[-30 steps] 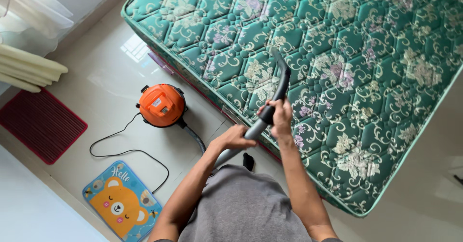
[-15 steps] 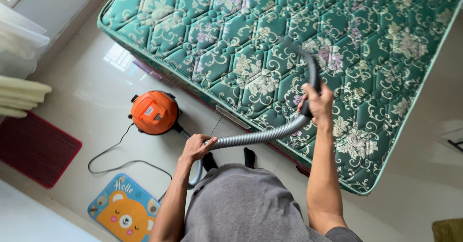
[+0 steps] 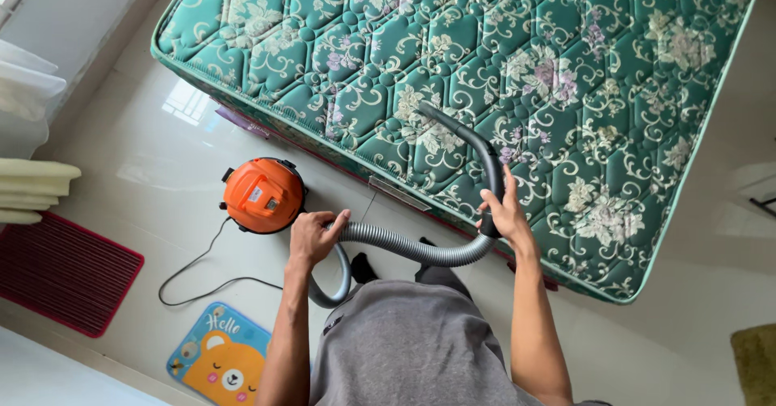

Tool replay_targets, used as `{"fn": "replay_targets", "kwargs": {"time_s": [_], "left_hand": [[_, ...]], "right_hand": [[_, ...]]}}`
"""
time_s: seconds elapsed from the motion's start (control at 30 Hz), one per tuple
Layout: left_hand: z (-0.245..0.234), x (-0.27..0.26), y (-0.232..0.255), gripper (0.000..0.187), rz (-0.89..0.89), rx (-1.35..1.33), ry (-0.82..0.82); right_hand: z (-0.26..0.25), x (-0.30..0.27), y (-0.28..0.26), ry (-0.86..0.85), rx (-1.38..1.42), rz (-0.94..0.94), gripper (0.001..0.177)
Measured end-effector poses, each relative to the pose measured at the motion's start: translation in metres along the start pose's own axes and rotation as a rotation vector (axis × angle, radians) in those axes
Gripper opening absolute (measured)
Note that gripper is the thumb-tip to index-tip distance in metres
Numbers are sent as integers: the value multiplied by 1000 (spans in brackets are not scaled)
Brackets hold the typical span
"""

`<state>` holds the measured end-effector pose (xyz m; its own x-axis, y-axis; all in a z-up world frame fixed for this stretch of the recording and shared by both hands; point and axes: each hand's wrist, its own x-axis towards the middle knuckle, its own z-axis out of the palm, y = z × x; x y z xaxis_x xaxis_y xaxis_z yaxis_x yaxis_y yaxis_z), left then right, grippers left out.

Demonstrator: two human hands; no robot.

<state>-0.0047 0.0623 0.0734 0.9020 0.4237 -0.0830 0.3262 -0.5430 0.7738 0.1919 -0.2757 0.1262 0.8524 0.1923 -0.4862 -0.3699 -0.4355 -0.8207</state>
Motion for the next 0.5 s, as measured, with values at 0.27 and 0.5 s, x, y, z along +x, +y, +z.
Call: {"fn": "replay_targets", "kwargs": {"time_s": [0.27, 0.5], "left_hand": [[-21, -9, -1, 67, 10, 72, -365], [-27, -5, 15, 71, -58, 301, -221]], "right_hand": [[41, -21, 17, 259, -398, -352, 69], [58, 62, 11, 362, -393, -513, 64]]}}
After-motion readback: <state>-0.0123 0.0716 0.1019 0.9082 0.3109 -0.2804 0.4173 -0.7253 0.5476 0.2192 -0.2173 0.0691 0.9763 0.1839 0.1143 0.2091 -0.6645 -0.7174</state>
